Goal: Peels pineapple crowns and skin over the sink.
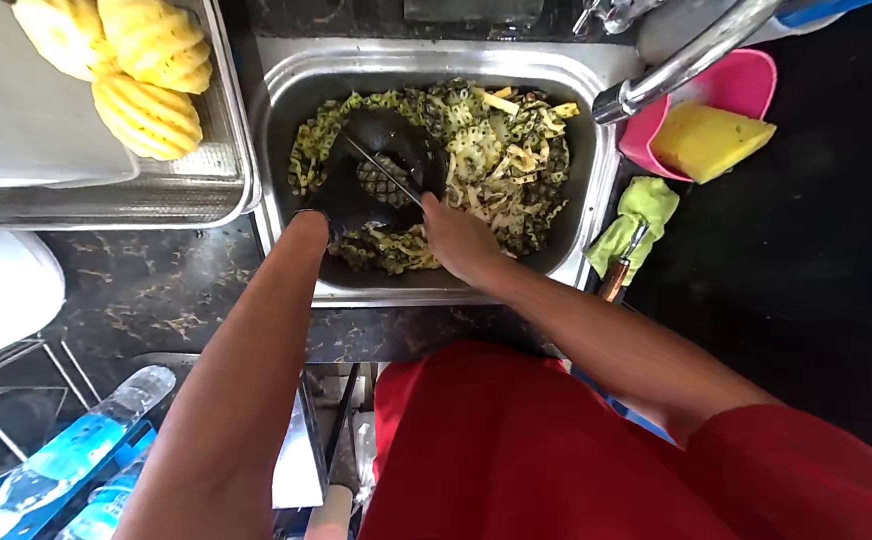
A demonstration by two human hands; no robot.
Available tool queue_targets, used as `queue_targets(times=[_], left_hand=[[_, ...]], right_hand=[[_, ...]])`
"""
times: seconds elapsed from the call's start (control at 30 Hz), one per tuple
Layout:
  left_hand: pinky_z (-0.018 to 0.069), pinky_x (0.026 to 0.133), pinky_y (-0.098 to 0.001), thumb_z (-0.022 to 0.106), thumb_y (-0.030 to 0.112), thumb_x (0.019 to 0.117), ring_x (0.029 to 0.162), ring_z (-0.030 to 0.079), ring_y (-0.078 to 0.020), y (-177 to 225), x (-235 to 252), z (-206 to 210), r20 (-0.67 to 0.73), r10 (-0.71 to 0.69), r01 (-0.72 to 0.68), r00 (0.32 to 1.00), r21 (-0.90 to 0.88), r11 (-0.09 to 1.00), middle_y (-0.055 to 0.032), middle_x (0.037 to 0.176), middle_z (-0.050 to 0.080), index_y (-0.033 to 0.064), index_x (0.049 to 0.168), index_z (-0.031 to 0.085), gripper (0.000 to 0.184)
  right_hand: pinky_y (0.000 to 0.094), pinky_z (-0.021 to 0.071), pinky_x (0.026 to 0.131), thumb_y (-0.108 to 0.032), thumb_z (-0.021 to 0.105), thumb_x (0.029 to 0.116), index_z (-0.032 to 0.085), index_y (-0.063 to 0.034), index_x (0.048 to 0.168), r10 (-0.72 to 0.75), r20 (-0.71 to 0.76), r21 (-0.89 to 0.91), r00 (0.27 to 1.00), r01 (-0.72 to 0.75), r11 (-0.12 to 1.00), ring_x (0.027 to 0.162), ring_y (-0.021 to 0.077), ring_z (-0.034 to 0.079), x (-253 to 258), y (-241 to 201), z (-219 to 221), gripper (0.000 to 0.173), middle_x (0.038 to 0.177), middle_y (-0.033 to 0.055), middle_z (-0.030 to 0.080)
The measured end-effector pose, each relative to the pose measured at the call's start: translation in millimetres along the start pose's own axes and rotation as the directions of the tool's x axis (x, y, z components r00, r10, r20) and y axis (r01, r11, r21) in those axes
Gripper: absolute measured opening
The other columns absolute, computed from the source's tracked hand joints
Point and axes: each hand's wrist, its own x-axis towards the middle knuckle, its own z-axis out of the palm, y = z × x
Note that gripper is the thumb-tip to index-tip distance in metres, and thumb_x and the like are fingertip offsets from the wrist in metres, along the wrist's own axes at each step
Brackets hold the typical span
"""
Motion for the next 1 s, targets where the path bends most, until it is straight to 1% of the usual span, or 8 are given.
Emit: queue_targets(times=[0.17,0.33,0.47,0.53,0.63,0.77,0.9,1.0], left_hand=[[0.0435,0.107,-0.0608,0.100,0.030,0.0560,0.133,0.052,-0.0363,-7.1,7.1,0.6,0.020,0.004,-0.004,1.000,-0.038,0.999,-0.0201,0.146,0.051,0.0152,0.152,0.036,0.117],[0.0488,0.103,-0.0595,0.101,0.040,0.0510,0.129,0.056,-0.0353,-27.9,20.5,7.7,-0.014,0.064,-0.064,0.998,-0.028,0.998,-0.0183,0.144,0.054,0.0161,0.154,0.031,0.127],[0.0530,0.095,-0.0597,0.091,0.051,0.0674,0.122,0.060,-0.0366,-32.0,10.7,15.9,-0.003,-0.070,0.066,0.998,-0.316,0.946,-0.0207,0.138,0.058,0.0165,0.157,0.031,0.113],[0.0550,0.094,-0.0545,0.071,0.063,0.0865,0.121,0.061,-0.0321,-28.3,-6.1,28.0,0.091,-0.126,0.155,0.988,-0.626,0.764,-0.0169,0.139,0.058,0.0178,0.153,0.041,0.086],[0.0601,0.081,-0.0413,0.055,0.066,0.0953,0.101,0.068,-0.0242,-19.9,-18.6,59.2,0.198,-0.043,0.202,0.979,-0.959,0.197,-0.0112,0.122,0.065,0.0156,0.142,0.050,0.069],[0.0589,0.080,-0.0447,0.051,0.074,0.0925,0.096,0.067,-0.0274,7.8,-17.8,85.4,0.143,-0.049,0.120,0.988,-0.939,-0.323,-0.0147,0.116,0.064,0.0134,0.140,0.048,0.077],[0.0588,0.081,-0.0442,0.046,0.080,0.0901,0.094,0.067,-0.0262,27.5,-10.4,95.3,0.114,-0.047,0.075,0.992,-0.862,-0.501,-0.0152,0.113,0.066,0.0115,0.138,0.050,0.084],[0.0583,0.080,-0.0425,0.033,0.092,0.0835,0.097,0.067,-0.0235,26.2,-13.4,97.0,0.128,0.013,0.121,0.992,-0.887,-0.446,-0.0130,0.115,0.067,0.0129,0.139,0.051,0.098]], right_hand=[[0.0585,0.0575,0.066,-0.026,0.042,0.1100,0.046,-0.0164,0.141,0.001,0.012,-0.001,1.000,-0.001,1.000,0.082,0.0406,0.072,13.1,10.9,15.3,0.033,0.089,0.0166,0.070],[0.0604,0.0574,0.070,-0.027,0.039,0.1113,0.043,-0.0189,0.145,-0.019,0.029,-0.003,0.999,0.019,1.000,0.088,0.0416,0.072,22.5,8.9,8.6,0.035,0.095,0.0173,0.071],[0.0637,0.0566,0.072,-0.034,0.039,0.1111,0.045,-0.0186,0.143,0.016,0.019,0.019,1.000,-0.016,1.000,0.088,0.0426,0.072,-3.5,63.5,-5.2,0.036,0.095,0.0184,0.071],[0.0626,0.0561,0.072,-0.035,0.038,0.1111,0.048,-0.0148,0.137,0.085,-0.032,0.116,0.996,-0.081,0.990,0.086,0.0408,0.071,-13.0,85.3,-13.9,0.034,0.092,0.0178,0.069],[0.0615,0.0560,0.073,-0.037,0.039,0.1110,0.050,-0.0122,0.132,0.139,-0.045,0.164,0.989,-0.130,0.978,0.087,0.0400,0.071,-34.3,86.1,-23.2,0.034,0.092,0.0177,0.068],[0.0599,0.0560,0.067,-0.042,0.041,0.1105,0.049,-0.0109,0.129,0.135,-0.078,0.257,0.988,-0.111,0.960,0.078,0.0387,0.069,-59.1,51.4,-11.3,0.037,0.085,0.0173,0.066],[0.0592,0.0563,0.065,-0.036,0.043,0.1104,0.047,-0.0122,0.131,0.038,-0.145,0.136,0.989,-0.018,0.991,0.077,0.0391,0.070,-53.7,32.0,1.9,0.032,0.084,0.0167,0.067],[0.0642,0.0556,0.069,-0.035,0.040,0.1114,0.045,-0.0121,0.139,0.020,-0.134,0.088,0.991,-0.009,0.996,0.083,0.0443,0.071,-49.5,23.9,0.2,0.036,0.089,0.0215,0.068]])
